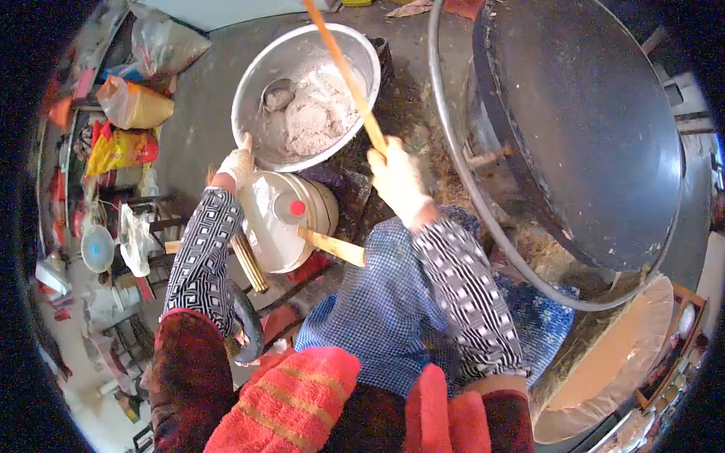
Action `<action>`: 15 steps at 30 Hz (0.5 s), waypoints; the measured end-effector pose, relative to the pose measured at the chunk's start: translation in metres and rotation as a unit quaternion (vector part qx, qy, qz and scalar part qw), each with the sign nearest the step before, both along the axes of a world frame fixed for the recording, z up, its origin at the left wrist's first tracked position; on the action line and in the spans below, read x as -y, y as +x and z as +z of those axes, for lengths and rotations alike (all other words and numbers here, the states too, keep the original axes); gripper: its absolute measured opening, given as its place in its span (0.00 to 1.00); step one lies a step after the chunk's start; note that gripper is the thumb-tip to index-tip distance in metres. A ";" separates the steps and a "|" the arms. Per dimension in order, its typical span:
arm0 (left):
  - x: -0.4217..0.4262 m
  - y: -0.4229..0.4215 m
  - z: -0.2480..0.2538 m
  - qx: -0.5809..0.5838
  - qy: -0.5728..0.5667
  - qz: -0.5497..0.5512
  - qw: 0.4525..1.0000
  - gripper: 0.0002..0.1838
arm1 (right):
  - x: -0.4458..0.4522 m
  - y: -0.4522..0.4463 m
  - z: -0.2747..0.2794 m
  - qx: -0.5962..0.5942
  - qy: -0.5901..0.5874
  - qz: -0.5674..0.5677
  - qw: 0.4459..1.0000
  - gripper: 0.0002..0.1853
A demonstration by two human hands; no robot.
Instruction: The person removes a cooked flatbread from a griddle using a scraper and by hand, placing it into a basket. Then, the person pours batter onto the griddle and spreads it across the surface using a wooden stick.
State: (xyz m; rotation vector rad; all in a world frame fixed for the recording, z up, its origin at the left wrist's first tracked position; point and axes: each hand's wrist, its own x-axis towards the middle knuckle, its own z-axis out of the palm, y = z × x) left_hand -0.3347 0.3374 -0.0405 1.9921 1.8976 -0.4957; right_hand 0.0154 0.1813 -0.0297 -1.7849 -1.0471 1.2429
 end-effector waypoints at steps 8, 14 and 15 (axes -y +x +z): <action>0.052 -0.009 0.010 -0.056 -0.108 -0.154 0.981 0.34 | -0.095 -0.045 -0.035 0.126 -0.060 0.035 0.990 0.40; 0.078 0.012 0.027 0.138 -0.079 -0.150 0.976 0.33 | -0.103 -0.046 -0.028 0.141 -0.063 -0.024 0.988 0.33; 0.080 0.016 0.033 0.143 -0.079 -0.140 0.977 0.32 | -0.105 -0.046 -0.030 0.134 -0.075 -0.061 0.986 0.31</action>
